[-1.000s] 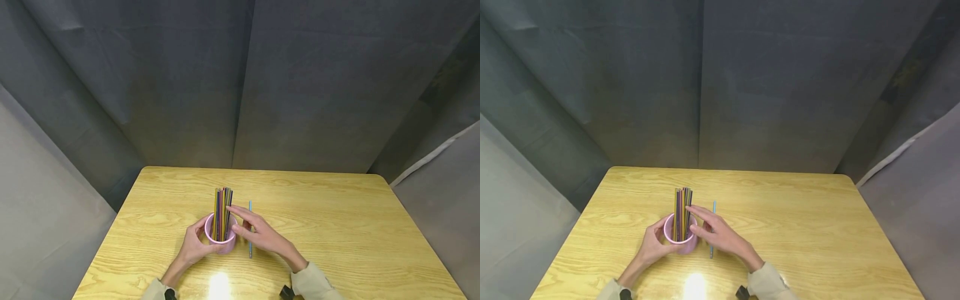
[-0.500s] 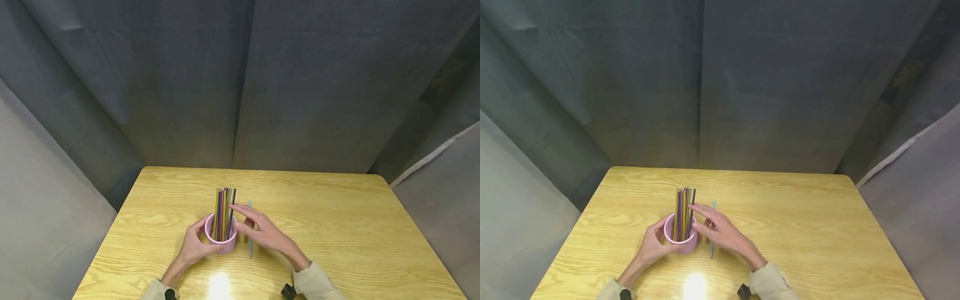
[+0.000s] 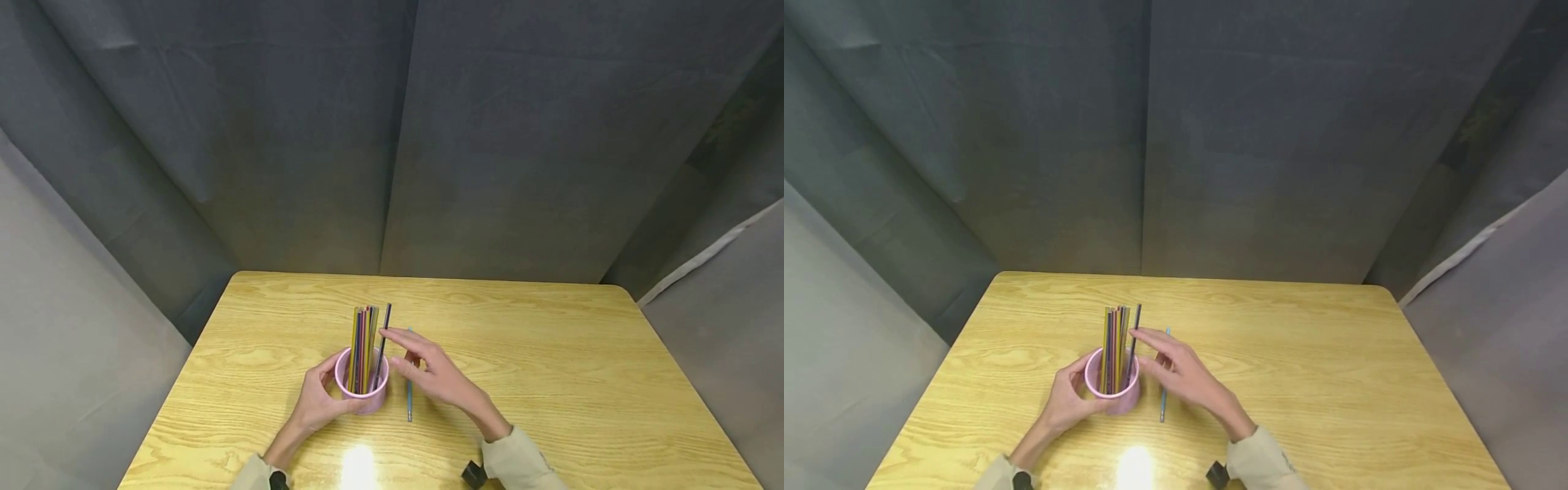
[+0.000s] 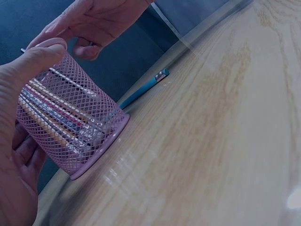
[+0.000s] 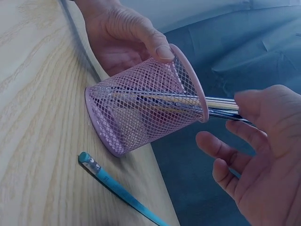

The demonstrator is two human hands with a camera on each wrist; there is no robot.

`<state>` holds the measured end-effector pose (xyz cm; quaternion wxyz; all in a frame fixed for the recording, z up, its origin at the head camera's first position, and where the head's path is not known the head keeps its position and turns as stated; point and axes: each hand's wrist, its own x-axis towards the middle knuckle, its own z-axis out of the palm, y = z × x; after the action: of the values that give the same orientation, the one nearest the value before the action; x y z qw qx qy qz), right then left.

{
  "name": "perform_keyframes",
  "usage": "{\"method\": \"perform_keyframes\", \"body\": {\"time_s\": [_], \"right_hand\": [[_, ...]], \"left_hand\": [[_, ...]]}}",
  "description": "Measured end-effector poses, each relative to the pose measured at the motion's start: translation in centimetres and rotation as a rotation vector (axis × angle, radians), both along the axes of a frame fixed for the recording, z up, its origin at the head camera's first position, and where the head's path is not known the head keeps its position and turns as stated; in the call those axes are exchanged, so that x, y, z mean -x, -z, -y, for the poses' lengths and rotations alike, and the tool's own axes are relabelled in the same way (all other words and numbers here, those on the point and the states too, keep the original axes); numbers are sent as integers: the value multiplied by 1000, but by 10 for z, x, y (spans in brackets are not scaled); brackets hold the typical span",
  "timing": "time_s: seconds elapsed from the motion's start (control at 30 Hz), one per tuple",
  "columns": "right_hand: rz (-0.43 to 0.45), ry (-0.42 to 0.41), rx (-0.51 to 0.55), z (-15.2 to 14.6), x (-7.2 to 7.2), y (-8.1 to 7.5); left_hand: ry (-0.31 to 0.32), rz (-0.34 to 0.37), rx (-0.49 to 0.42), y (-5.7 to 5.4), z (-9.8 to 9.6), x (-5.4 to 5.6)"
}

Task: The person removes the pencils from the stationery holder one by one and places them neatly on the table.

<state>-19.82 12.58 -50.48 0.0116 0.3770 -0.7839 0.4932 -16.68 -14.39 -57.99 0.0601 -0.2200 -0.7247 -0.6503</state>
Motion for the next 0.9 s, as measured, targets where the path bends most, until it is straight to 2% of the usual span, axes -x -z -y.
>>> {"method": "perform_keyframes", "body": {"time_s": [0.23,0.37,0.5,0.67,0.9], "right_hand": [[27,31,53,-4,-1,-7],[9,57,68,-8,1,-12],[-17,76,110,-12,2,-24],[-34,76,160,-14,-5,-47],[-48,106,218,-16,-7,-55]], "left_hand": [[-7,10,5,-1,-1,-1],[-8,16,0,-2,-1,-2],[-11,6,-5,-2,-1,0],[-1,-3,-12,0,0,0],[-6,1,-12,-2,-1,0]]}}
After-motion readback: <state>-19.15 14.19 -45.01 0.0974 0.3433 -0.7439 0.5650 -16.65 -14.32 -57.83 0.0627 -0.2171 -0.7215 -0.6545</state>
